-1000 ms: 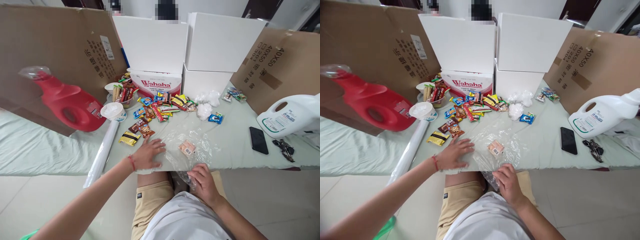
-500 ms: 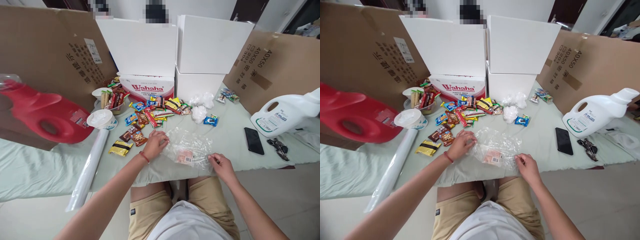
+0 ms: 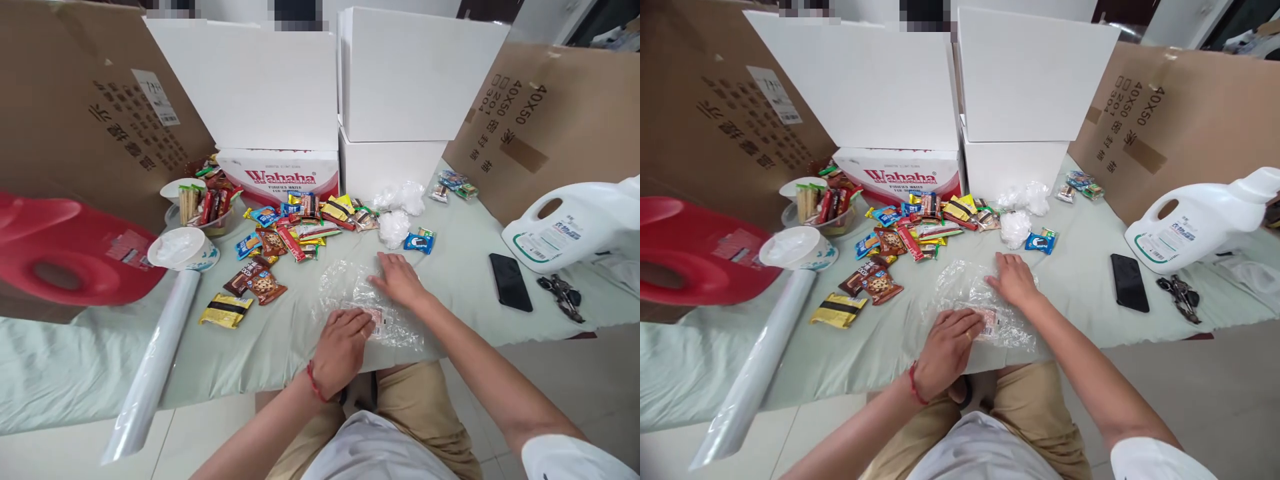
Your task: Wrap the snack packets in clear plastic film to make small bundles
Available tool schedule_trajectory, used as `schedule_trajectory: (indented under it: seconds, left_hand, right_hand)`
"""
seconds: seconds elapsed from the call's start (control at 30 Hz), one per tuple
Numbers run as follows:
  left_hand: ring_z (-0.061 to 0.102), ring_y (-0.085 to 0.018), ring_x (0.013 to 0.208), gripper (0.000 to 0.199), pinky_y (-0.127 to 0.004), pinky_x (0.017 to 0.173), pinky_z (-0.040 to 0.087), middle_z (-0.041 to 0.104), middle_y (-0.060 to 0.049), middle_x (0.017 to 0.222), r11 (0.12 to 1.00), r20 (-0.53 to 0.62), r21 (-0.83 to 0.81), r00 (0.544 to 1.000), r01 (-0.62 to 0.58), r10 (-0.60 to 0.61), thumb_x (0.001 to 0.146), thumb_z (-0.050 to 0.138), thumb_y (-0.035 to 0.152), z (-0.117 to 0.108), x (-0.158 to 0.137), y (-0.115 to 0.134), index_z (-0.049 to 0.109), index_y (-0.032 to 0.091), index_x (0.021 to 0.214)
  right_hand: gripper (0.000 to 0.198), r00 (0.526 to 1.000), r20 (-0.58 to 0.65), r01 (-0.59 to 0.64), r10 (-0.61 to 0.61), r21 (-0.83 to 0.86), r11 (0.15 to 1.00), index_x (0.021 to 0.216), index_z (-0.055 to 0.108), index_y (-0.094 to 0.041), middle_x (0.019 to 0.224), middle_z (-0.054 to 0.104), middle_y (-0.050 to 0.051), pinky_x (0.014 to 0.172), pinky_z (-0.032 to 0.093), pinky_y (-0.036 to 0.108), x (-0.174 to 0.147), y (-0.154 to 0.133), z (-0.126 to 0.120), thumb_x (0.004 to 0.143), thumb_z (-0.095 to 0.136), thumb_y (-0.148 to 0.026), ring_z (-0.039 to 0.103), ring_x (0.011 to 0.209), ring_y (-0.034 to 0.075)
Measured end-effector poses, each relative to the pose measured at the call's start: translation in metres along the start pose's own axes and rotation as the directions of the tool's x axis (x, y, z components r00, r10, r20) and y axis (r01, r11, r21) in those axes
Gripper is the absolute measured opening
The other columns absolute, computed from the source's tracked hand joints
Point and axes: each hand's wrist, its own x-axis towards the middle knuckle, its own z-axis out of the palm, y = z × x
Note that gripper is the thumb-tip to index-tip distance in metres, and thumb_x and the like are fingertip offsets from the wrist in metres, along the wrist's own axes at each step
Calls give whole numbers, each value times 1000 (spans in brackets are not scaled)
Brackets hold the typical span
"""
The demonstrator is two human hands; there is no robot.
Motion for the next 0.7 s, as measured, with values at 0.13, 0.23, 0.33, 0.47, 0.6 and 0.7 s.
schedule_trajectory:
  seconds: [0.13, 0.23, 0.33, 0.47, 0.6, 0.7]
  left_hand:
    - [59, -24, 127, 44, -47, 101, 41, 69, -3, 137, 993, 52, 6, 991, 121, -121, 100, 42, 16, 23, 14, -14, 68, 31, 133]
    - [59, -22, 126, 39, -46, 100, 41, 70, -1, 136, 993, 56, 10, 991, 119, -119, 103, 44, 20, 22, 20, -19, 69, 32, 130]
    - [60, -23, 124, 33, -47, 99, 42, 74, -1, 128, 988, 10, -20, 988, 156, -156, 101, 48, 23, 18, 18, -19, 75, 32, 118]
    - [60, -29, 116, 24, -51, 98, 46, 78, -4, 113, 940, -212, -119, 916, 321, -340, 93, 55, 25, 10, -7, -35, 79, 27, 94]
    - [62, -29, 112, 30, -52, 100, 49, 75, -8, 111, 761, -448, -282, 621, 584, -643, 97, 46, 36, -4, -30, -66, 73, 25, 106]
    - [59, -32, 125, 49, -52, 106, 46, 68, -16, 129, 669, -389, -272, 557, 691, -734, 101, 35, 48, -8, -20, -76, 62, 18, 128]
  right_hand:
    - [24, 965, 260, -41, 17, 87, 995, 109, 71, -16, 97, 73, 8, 81, 43, 27, 30, -20, -7, 92, 66, -32, 63, 95, 22]
    - [18, 972, 223, 39, -77, 167, 985, 103, 72, -21, 83, 70, 1, 72, 40, 23, 12, -27, -21, 96, 58, -28, 62, 80, 15]
    - [24, 961, 109, 224, -255, 235, 946, 110, 72, -23, 88, 69, 1, 73, 40, 24, -37, -35, -19, 99, 50, -23, 61, 81, 15]
    - [43, 924, 97, 356, -369, 130, 926, 140, 59, -30, 105, 63, 6, 66, 39, 24, -102, -40, 18, 99, 49, -20, 59, 78, 15]
    - [54, 924, 35, 377, -380, 59, 924, 148, 51, -41, 107, 60, 6, 69, 40, 25, -124, -41, 48, 101, 45, -15, 59, 86, 19]
    - [50, 930, 45, 363, -366, 62, 930, 144, 55, -42, 106, 61, 5, 69, 39, 25, -122, -43, 48, 103, 44, -16, 57, 86, 19]
